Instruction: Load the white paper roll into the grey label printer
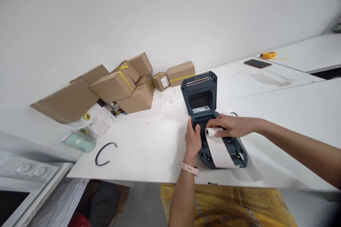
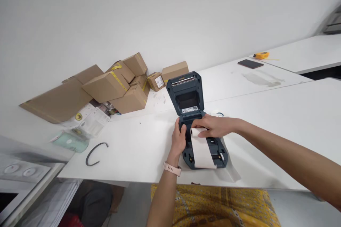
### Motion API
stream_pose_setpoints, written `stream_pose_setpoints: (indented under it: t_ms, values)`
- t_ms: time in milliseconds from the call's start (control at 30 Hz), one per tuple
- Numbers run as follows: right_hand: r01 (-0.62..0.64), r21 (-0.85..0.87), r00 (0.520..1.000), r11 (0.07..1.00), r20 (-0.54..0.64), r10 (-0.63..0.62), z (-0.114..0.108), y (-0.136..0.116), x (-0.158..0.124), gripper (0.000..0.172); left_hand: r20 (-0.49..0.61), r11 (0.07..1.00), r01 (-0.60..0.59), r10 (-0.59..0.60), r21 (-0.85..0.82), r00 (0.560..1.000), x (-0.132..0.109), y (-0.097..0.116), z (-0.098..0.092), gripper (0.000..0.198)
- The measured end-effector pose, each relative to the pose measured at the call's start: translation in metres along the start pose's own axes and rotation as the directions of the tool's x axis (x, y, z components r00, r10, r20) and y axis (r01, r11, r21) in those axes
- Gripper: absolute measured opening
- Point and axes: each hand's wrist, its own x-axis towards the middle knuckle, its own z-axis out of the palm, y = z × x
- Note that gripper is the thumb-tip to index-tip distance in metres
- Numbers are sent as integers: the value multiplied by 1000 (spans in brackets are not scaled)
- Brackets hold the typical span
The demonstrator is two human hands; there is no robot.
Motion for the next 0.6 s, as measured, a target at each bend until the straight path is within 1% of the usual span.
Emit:
stream_pose_setpoints:
  t_ms: [100, 200, 267, 400, 600]
  values:
    - [29, -161, 995, 987, 96, -13, 12, 19, 25, 27, -4, 1000, -8, 8, 10, 1000, 1, -2, 1, 62]
    - [105, -237, 987, 966, 140, -73, 19, 26, 31, 20, -4, 1000, -22, 22, 17, 1000, 2, -3, 1, 62]
    - [128, -247, 988, 960, 117, -102, 22, 26, 30, 21, -2, 999, -25, 26, 24, 1000, 2, -3, 1, 63]
    - [102, -280, 995, 955, 34, -96, 27, 21, 32, 18, -2, 999, -19, 19, 31, 1000, 2, -2, 1, 65]
    - [77, -344, 997, 936, 9, -79, 36, 25, 37, 17, 7, 999, -46, 46, 24, 999, 2, -2, 0, 68]
